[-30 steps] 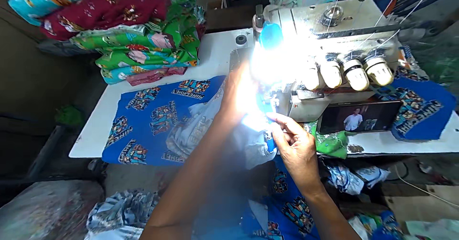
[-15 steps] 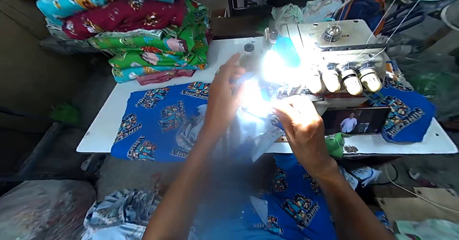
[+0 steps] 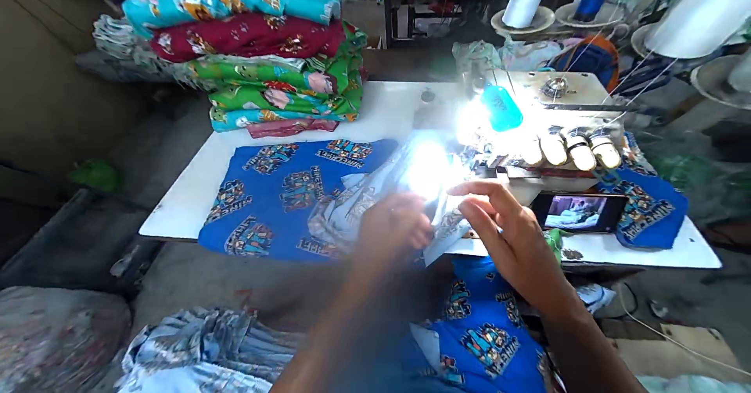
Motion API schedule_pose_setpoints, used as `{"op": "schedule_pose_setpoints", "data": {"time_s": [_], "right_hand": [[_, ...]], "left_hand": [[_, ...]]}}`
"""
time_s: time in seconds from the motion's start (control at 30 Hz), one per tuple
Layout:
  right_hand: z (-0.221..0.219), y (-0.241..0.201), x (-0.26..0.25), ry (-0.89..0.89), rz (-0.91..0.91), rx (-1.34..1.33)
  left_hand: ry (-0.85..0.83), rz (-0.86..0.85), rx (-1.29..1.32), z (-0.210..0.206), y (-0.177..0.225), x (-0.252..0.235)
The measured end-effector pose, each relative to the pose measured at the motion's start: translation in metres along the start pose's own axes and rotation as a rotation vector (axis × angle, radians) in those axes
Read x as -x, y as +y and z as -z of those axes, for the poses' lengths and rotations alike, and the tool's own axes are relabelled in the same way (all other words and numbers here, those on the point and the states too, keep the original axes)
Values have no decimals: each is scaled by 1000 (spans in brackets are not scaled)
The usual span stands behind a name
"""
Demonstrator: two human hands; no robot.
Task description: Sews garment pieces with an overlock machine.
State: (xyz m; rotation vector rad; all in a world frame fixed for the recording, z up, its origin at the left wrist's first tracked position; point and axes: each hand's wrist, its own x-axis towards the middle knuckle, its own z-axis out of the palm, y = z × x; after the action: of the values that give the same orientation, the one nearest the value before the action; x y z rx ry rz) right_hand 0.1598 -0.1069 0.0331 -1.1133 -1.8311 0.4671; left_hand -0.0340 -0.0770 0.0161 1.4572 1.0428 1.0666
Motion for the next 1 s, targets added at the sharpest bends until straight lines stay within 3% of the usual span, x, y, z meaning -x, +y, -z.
{"op": "schedule_pose_setpoints", "data": {"time_s": [0.1,0.3,0.47,0.53,0.67,0.73,0.87,1.0], "right_hand": [[-4,2,16,43,7,-53],[-19,19,30,178,-132,-141],[-31,27,28,292,-143,317],[-32,30,25,330,-163,382],[-29,32,23,400,-222,289],[-29,33,23,423,-242,208],[-35,31,22,452,-227,28],[-41,27,20,457,-202,-98]], "left_hand": [[26,49,3,-18,1,-21],[-1,-24,-51,-28,1,-43],[-12,-68,-176,-31,6,-44],[-44,-77,-221,-31,9,-45],[-173,-92,-327,-16,17,-58],[-162,-96,-405,-8,20,-73],[-121,121,-479,-8,27,-106],[-206,187,-411,-13,22,-126]]}}
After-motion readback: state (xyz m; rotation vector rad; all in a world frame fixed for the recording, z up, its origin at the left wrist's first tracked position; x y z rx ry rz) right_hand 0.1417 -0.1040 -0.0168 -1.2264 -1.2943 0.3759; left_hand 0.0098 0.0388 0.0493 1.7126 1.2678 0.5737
